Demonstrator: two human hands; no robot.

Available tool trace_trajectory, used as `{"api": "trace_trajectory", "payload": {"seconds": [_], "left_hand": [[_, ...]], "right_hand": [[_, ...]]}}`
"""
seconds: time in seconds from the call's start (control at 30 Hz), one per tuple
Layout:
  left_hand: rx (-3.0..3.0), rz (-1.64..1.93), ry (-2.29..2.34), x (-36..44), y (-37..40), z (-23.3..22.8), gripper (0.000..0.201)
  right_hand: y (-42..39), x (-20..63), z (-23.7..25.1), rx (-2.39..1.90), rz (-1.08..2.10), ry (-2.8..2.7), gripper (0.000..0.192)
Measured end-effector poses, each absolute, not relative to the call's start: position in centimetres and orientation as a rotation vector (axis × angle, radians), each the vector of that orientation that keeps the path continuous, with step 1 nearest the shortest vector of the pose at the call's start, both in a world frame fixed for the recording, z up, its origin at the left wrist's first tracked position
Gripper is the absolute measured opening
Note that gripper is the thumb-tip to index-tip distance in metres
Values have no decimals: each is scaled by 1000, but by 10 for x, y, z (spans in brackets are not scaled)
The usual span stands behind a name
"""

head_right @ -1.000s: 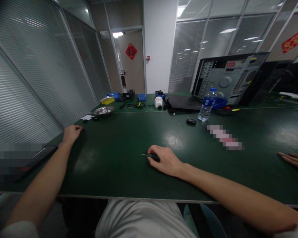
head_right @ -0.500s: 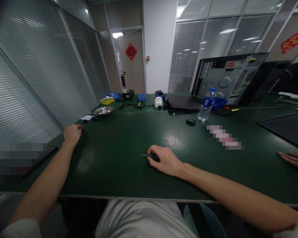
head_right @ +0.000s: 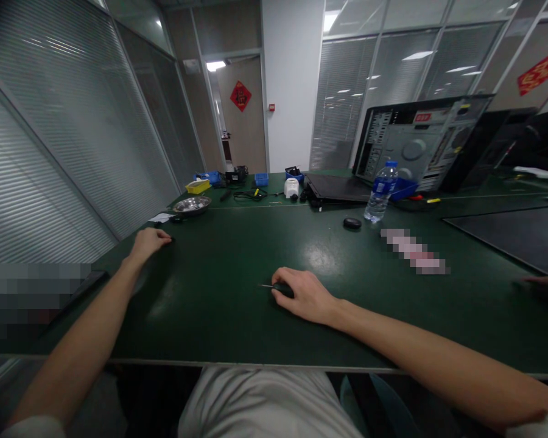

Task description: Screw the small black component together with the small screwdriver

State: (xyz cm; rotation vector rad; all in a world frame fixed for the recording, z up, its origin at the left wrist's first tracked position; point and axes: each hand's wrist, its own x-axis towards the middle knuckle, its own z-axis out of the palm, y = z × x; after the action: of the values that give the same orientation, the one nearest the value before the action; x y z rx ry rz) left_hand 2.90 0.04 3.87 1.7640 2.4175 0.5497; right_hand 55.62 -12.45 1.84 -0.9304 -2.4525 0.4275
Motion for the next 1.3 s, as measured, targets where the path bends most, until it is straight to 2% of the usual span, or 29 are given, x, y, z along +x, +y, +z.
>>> {"api": "trace_trajectory", "payload": {"seconds": [0.1, 0.17, 0.3, 0.4, 0.67, 1.3], "left_hand": [[1926, 529, 2143, 82, 4, 43, 16], [2089, 547, 1778, 129, -2, 44, 16], [2183, 557, 1132, 225, -38, 41, 18], [2192, 516, 838, 273, -67, 38, 20], [2226, 528, 776, 291, -86, 35, 30], [2176, 626, 789, 296, -89, 30, 24]], "right_hand": [[-125, 556, 19, -947, 433, -2457, 18], [-125, 556, 20, -957, 438, -2458, 18], [-124, 555, 20, -978, 421, -2445, 17], [-123, 555, 20, -1027, 377, -2417, 15], [-122, 555, 17, -1150, 304, -2341, 12], [-125, 555, 22, -1083, 373, -2378, 13]]}}
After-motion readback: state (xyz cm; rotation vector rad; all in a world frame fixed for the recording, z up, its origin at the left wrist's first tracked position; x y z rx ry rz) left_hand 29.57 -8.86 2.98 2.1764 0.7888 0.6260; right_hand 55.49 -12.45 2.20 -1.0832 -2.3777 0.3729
